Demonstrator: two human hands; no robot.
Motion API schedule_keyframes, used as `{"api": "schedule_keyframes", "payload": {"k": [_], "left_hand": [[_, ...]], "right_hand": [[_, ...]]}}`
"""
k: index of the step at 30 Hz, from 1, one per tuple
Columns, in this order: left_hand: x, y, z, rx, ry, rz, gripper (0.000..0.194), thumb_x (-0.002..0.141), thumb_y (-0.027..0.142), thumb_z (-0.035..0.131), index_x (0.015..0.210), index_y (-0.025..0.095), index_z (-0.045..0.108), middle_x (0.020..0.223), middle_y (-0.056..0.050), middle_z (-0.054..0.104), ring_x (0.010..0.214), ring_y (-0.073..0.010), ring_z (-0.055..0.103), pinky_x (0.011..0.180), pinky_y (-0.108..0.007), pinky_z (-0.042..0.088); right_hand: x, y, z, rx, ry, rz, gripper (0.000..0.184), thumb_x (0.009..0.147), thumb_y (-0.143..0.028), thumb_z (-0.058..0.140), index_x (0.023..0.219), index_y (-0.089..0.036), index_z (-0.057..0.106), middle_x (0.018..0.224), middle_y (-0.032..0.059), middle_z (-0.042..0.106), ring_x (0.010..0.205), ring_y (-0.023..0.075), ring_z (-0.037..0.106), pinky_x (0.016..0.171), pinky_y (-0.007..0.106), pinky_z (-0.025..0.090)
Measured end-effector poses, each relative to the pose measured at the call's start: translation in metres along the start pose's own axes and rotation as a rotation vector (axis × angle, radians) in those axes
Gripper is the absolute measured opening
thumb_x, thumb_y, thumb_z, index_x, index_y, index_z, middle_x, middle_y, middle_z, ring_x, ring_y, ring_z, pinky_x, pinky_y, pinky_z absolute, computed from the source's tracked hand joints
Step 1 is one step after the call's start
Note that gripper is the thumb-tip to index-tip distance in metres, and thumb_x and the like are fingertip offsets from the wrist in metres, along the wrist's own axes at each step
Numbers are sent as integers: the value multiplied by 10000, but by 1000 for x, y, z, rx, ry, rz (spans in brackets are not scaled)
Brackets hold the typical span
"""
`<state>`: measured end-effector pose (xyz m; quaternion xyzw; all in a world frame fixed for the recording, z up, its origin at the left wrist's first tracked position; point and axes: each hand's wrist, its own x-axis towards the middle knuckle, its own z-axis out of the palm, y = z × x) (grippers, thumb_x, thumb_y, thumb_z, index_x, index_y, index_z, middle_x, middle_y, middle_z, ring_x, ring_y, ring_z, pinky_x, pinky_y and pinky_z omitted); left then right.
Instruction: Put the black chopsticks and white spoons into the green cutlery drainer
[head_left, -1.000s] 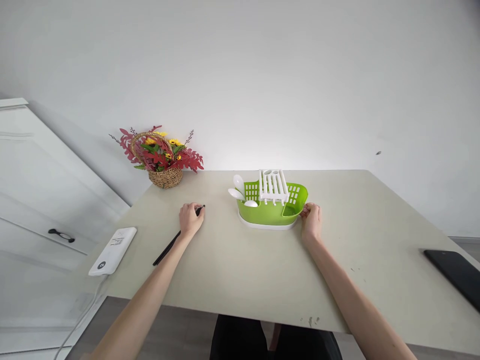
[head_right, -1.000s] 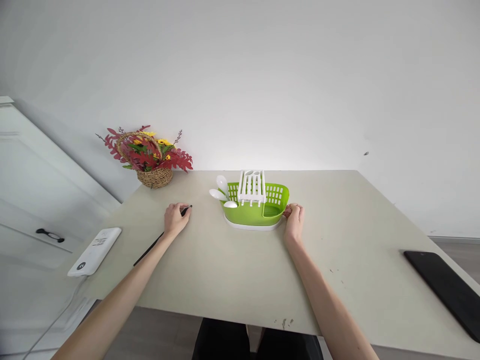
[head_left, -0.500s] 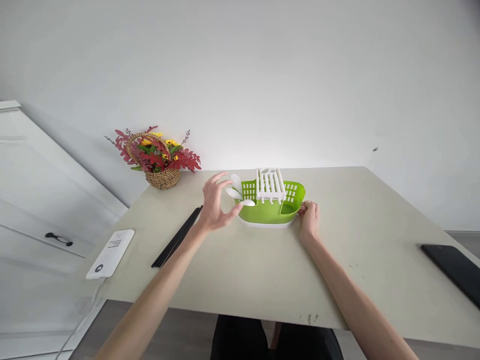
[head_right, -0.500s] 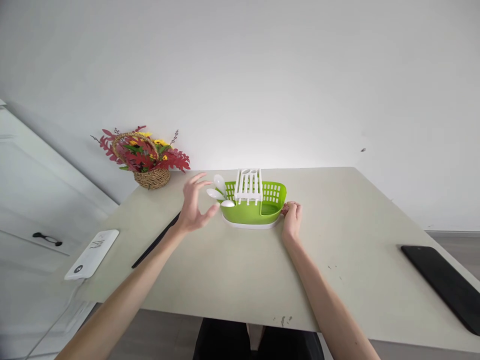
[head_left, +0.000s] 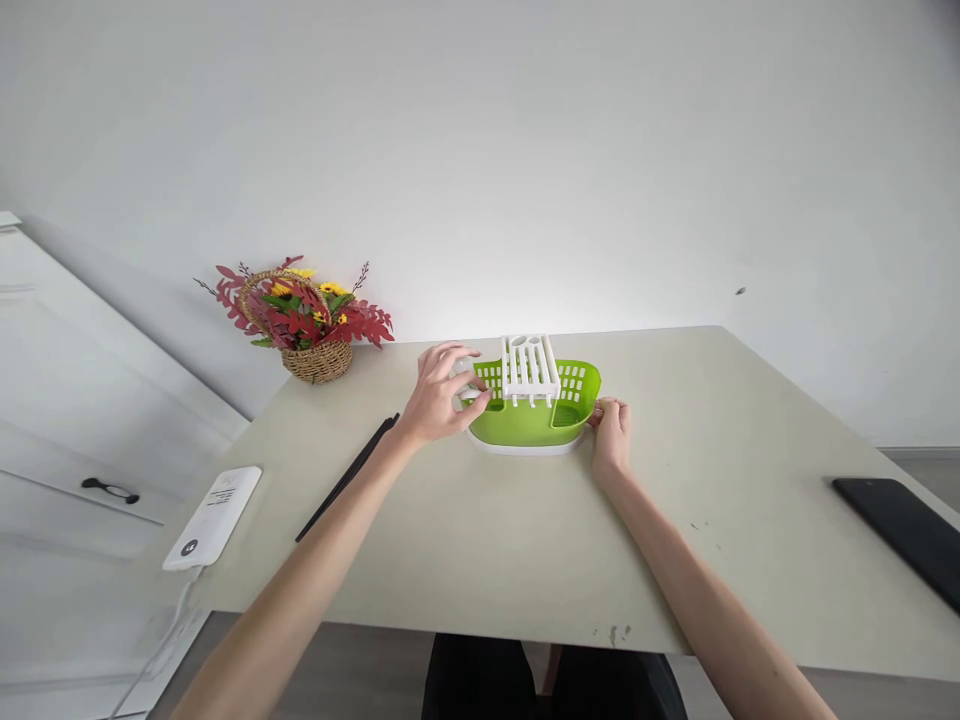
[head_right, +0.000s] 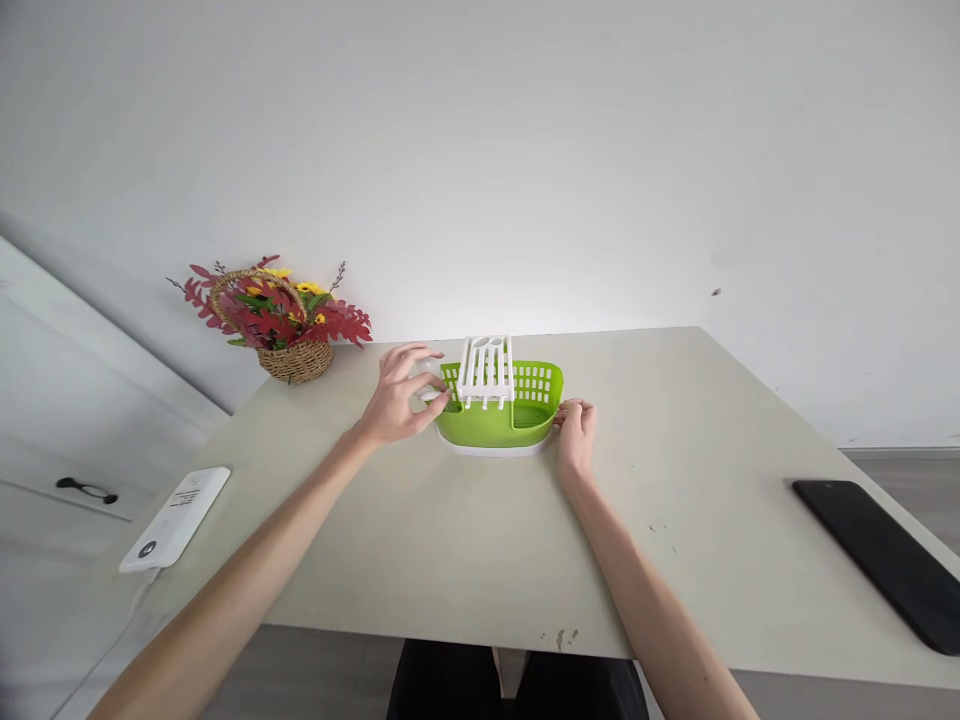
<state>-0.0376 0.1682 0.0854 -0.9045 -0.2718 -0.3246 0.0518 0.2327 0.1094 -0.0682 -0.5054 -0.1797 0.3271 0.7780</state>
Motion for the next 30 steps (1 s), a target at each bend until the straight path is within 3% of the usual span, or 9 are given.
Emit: {"api": "schedule_keyframes", "payload": {"k": [4,7,12,30], "left_hand": [[6,-5,4,14,-10,4,188,919,395,690,1015,248,755,1473,-81,609,1472,-348,422,1244,-578,301],[11,-8,5,2,-45,-14,341,894,434,706,1179,248,722,1518,-105,571,1488,-361,407,1250,-585,294],[16,-12,5,-60,-114,-47,398,925,469,676,1243,229,686,1447,-122,622,1384,-321,541,1210,-524,380],[9,-11,15,-120,-58,-114,174,942,349,645,988,211,741,1137,-78,687,1003,-220,704,925,-356,549]], "right_hand": [[-1,-2,0,-4,-1,6,84,874,-311,602,885,-264,533,844,-55,551,726,110,556,663,241,498],[-2,-3,0,-15,1,17,79,876,-310,602,895,-265,541,850,-54,558,743,114,566,673,244,501],[-2,-3,0,-25,2,20,97,882,-321,618,886,-267,537,835,-56,563,745,121,566,670,251,495],[-1,-3,2,-23,5,9,125,876,-325,636,881,-267,525,813,-55,555,730,126,545,644,250,471]]}}
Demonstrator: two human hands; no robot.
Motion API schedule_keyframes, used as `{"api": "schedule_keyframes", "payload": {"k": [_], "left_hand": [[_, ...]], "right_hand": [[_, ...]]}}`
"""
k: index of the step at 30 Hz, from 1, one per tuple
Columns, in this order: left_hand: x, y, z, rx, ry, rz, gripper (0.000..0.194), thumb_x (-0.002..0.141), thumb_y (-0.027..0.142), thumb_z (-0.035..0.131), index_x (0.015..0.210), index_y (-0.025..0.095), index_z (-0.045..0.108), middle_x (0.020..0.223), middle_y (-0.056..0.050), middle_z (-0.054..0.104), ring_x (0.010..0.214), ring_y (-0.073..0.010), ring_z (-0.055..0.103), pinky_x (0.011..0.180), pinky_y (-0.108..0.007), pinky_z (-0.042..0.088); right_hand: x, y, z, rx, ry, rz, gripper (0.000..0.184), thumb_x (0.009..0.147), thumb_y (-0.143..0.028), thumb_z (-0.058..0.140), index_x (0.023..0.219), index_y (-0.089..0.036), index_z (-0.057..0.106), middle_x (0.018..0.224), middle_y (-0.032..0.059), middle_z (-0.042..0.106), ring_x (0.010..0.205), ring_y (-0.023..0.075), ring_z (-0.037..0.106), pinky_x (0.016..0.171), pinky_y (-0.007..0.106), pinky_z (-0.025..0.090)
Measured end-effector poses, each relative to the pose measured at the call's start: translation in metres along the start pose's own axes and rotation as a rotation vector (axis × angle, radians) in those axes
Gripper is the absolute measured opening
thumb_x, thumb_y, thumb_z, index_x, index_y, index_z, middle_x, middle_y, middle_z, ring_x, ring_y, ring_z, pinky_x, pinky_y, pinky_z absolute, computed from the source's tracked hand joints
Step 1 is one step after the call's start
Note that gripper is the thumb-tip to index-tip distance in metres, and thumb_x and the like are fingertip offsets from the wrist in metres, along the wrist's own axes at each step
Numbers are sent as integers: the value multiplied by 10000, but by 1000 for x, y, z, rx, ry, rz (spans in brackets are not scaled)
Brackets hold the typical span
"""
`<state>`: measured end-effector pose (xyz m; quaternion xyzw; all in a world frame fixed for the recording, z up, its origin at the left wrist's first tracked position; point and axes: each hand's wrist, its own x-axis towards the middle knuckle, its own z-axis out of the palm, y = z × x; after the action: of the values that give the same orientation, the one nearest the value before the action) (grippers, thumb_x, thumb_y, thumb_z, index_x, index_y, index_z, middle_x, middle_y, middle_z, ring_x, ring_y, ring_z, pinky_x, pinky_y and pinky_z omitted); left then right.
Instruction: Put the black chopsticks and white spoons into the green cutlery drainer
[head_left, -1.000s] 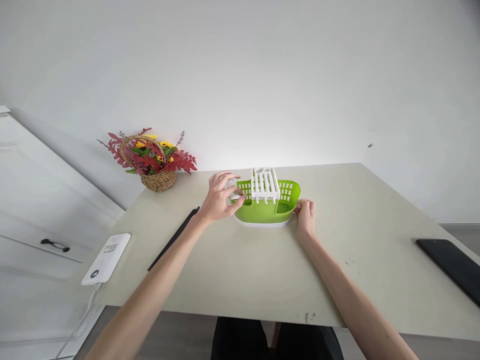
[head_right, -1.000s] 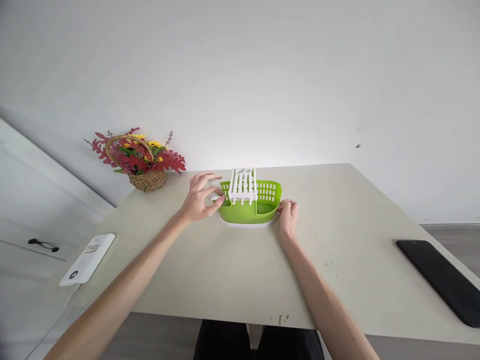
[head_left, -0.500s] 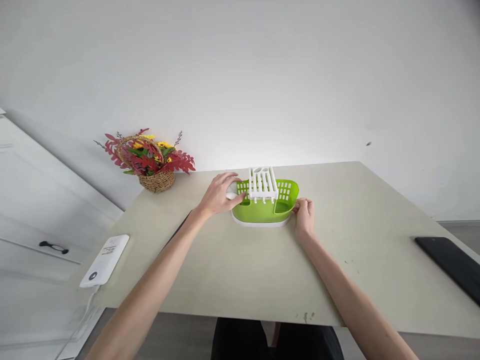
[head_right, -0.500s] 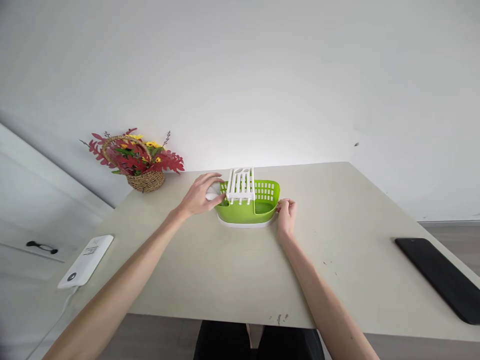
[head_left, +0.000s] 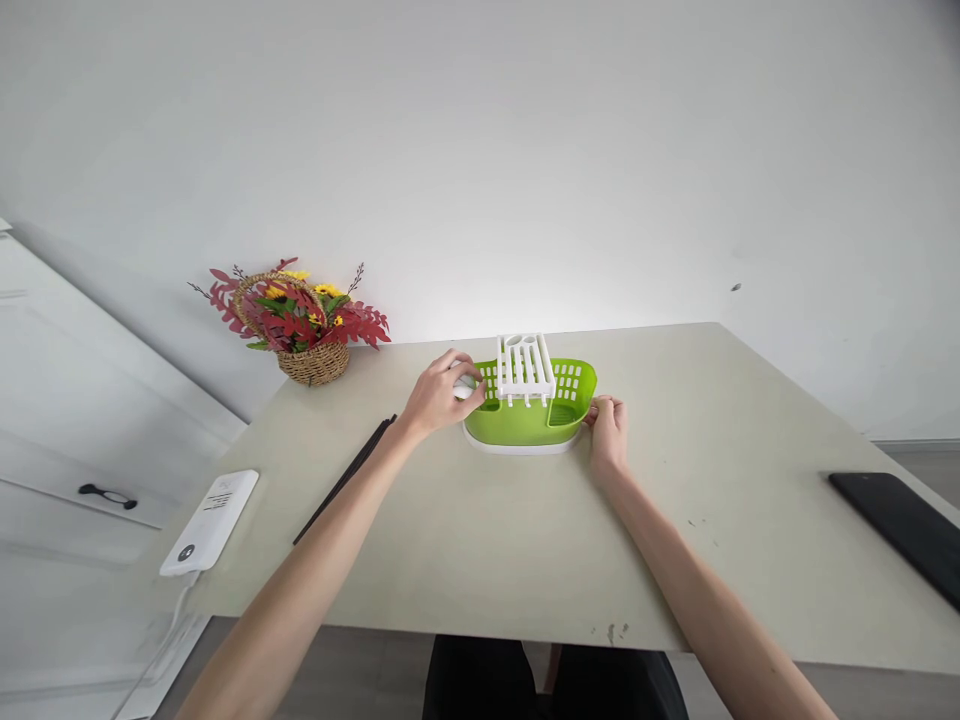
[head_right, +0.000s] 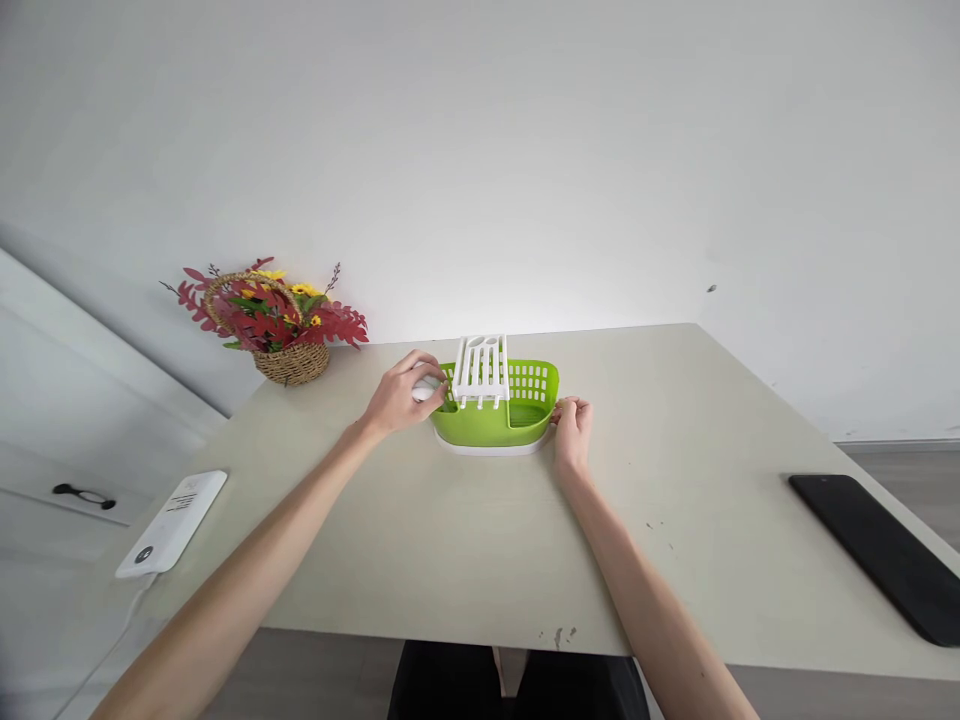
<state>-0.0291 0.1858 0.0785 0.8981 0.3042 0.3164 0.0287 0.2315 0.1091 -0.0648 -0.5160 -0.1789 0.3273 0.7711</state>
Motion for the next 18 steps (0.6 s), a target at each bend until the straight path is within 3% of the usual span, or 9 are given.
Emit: {"api": "schedule_keyframes", "payload": {"k": [6,13,18], "left_hand": [[4,0,0,67,-26,-18,162,928,324,638,902,219,759,1100,-55,734,902,-193,718,806,-307,532],[25,-3,-9,171,-217,-2,199,910,271,600,836,242,783,928,-14,802,810,-190,721,690,-289,458],[29,-7,-4,197,-174,14,243,927,283,587,780,219,769,840,-32,797,723,-179,697,631,-294,398]], "right_hand": [[-1,-1,0,-15,-5,3,144,866,-350,642,879,-264,527,823,-56,553,741,123,552,663,249,475],[1,0,-1,-26,-10,5,113,860,-328,626,870,-263,534,822,-55,557,753,129,549,685,261,478],[2,3,-1,-28,-14,-2,114,863,-340,615,881,-265,531,819,-52,557,751,134,549,675,265,472]]}}
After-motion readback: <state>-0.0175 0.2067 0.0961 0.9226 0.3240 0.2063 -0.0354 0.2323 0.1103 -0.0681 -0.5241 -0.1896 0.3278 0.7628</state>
